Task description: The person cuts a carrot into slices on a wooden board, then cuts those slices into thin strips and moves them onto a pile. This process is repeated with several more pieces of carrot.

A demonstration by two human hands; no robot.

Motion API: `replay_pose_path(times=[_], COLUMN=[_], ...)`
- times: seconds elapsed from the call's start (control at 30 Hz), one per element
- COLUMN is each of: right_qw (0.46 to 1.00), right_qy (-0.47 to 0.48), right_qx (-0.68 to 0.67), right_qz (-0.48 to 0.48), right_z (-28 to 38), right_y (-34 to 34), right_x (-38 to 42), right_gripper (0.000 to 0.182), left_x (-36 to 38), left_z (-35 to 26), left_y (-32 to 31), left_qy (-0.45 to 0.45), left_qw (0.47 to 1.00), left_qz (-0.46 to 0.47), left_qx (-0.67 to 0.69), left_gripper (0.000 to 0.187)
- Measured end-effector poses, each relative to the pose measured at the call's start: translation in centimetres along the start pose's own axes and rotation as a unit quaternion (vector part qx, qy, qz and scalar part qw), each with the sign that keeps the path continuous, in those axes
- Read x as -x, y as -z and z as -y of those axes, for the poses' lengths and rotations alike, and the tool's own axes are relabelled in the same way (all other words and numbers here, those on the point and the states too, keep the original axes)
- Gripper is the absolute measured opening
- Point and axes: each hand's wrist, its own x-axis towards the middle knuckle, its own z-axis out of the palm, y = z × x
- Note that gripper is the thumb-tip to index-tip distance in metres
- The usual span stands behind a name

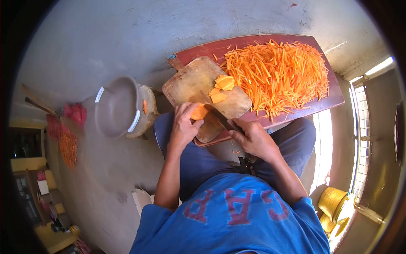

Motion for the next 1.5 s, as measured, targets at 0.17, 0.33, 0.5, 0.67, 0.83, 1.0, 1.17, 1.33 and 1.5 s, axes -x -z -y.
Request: replay_pose_path(times=[0.17, 0.33, 0.5, 0.67, 0.83, 1.0, 1.17, 1.33, 1.5], right_qw=[0.999, 0.997, 0.991, 0.997, 0.997, 0.998, 0.996, 0.996, 0.997], right_qy=[0.007, 0.055, 0.082, 0.014, 0.013, 0.007, -0.007, 0.046, 0.046], right_qx=[0.011, 0.051, 0.103, 0.065, 0.072, 0.066, 0.084, 0.073, 0.054], right_qz=[-0.033, -0.025, 0.025, 0.035, 0.023, 0.021, 0.039, -0.005, 0.006], right_z=[-0.8, -0.7, -0.6, 0.6, 0.3, -0.3, -0.2, -0.4, 0.3], right_y=[0.4, 0.4, 0.4, 1.4, 0.5, 0.1, 0.2, -0.4, -0.7], right_x=[0.3, -2.0, -2.3, -0.7, -1.1, -0.8, -0.8, -0.6, -0.4], right_gripper=[0.037, 0.035, 0.031, 0.030, 0.030, 0.035, 0.040, 0.031, 0.027], left_x=[0.9, 0.9, 1.3, 2.1, 1.9, 1.0, 0.7, 1.6, 1.8], left_z=[-0.3, -0.3, -0.8, -0.2, -0.1, 0.3, -1.3, -0.8, 0.1], left_y=[-1.1, -0.4, -0.7, -1.4, -1.7, -2.1, -1.8, -1.5, -2.3], left_qy=[-0.038, -0.045, -0.005, 0.001, 0.008, -0.034, -0.032, -0.006, -0.013], left_qw=[0.999, 0.999, 0.999, 0.999, 0.992, 0.992, 0.992, 0.997, 0.996], left_qz=[-0.004, 0.002, -0.041, -0.050, -0.086, -0.103, -0.109, -0.075, -0.085], left_qx=[0.008, 0.023, 0.028, 0.019, 0.088, 0.066, 0.046, 0.010, 0.021], left_gripper=[0.054, 0.049, 0.046, 0.044, 0.041, 0.042, 0.044, 0.044, 0.041])
